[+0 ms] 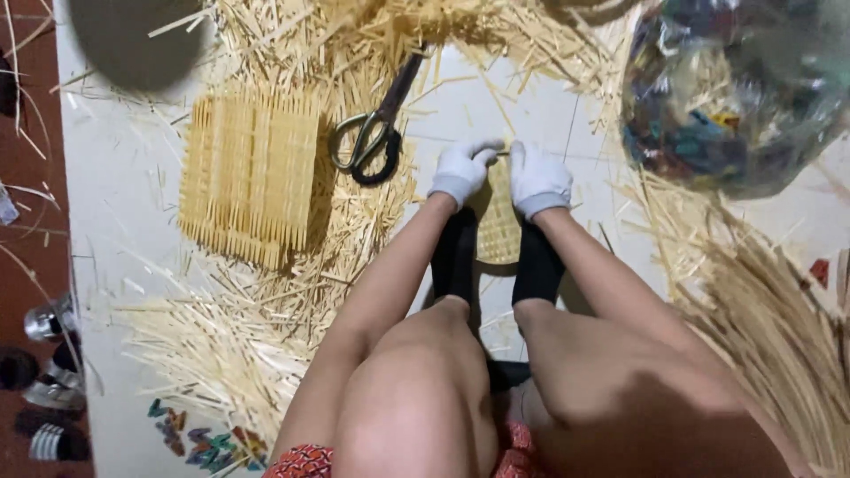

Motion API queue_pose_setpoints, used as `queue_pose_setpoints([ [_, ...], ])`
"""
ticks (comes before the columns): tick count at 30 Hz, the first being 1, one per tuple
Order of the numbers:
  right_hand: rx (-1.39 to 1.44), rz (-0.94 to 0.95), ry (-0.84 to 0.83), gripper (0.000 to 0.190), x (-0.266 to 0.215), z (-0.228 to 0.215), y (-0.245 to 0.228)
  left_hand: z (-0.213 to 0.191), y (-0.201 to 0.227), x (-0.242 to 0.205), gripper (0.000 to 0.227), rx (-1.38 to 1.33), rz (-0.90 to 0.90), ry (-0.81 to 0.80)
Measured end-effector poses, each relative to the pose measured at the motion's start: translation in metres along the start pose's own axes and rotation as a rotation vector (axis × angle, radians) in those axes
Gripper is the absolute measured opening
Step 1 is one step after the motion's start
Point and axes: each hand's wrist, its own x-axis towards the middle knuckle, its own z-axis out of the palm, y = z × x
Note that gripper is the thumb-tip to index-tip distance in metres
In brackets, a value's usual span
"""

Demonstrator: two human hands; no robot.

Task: The recorder is assembling and weaving bamboo components to create a small basket or furniture item, using hands and a large blade.

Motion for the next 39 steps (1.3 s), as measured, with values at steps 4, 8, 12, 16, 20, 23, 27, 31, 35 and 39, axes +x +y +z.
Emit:
queue_pose_setpoints([
  [4, -0.051, 0.029, -0.102, 0.052, 0.011, -0.010, -0.007, 0.002, 0.014, 0.001, 0.024, 0.102, -0.070, 0.073],
  [8, -0.067, 0.035, -0.178, 0.058, 0.018, -0.008, -0.005, 0.007, 0.007, 0.009, 0.023, 0.150, -0.130, 0.047],
  [12, -0.081, 0.022, -0.230, 0.063, 0.025, 0.003, 0.005, 0.006, 0.009, 0.017, 0.022, 0.237, -0.155, 0.027],
  [16, -0.068, 0.044, -0.208, 0.063, 0.016, -0.009, 0.000, -0.019, 0.016, -0.015, 0.022, 0.070, 0.088, -0.035],
  [20, -0.096, 0.005, -0.085, 0.057, 0.007, -0.022, -0.015, -0.044, 0.061, -0.076, 0.025, 0.545, 0.349, 0.358],
  [23, -0.142, -0.130, -0.020, 0.054, 0.014, -0.016, -0.026, -0.025, 0.006, -0.066, 0.025, 0.407, 0.194, 0.401],
  [27, -0.126, -0.270, -0.252, 0.055, 0.038, -0.010, -0.025, -0.011, -0.040, -0.042, 0.025, 0.147, 0.159, 0.374],
  [31, -0.130, -0.266, -0.336, 0.057, 0.045, -0.003, -0.019, -0.020, -0.037, -0.017, 0.026, 0.053, -0.195, 0.250],
  [35, -0.137, -0.248, -0.312, 0.058, 0.033, -0.008, -0.028, -0.025, -0.065, -0.020, 0.028, -0.093, -0.324, 0.093],
  [39, -0.090, -0.229, -0.234, 0.055, 0.030, -0.021, -0.031, -0.039, -0.063, -0.052, 0.039, -0.201, 0.221, 0.043],
])
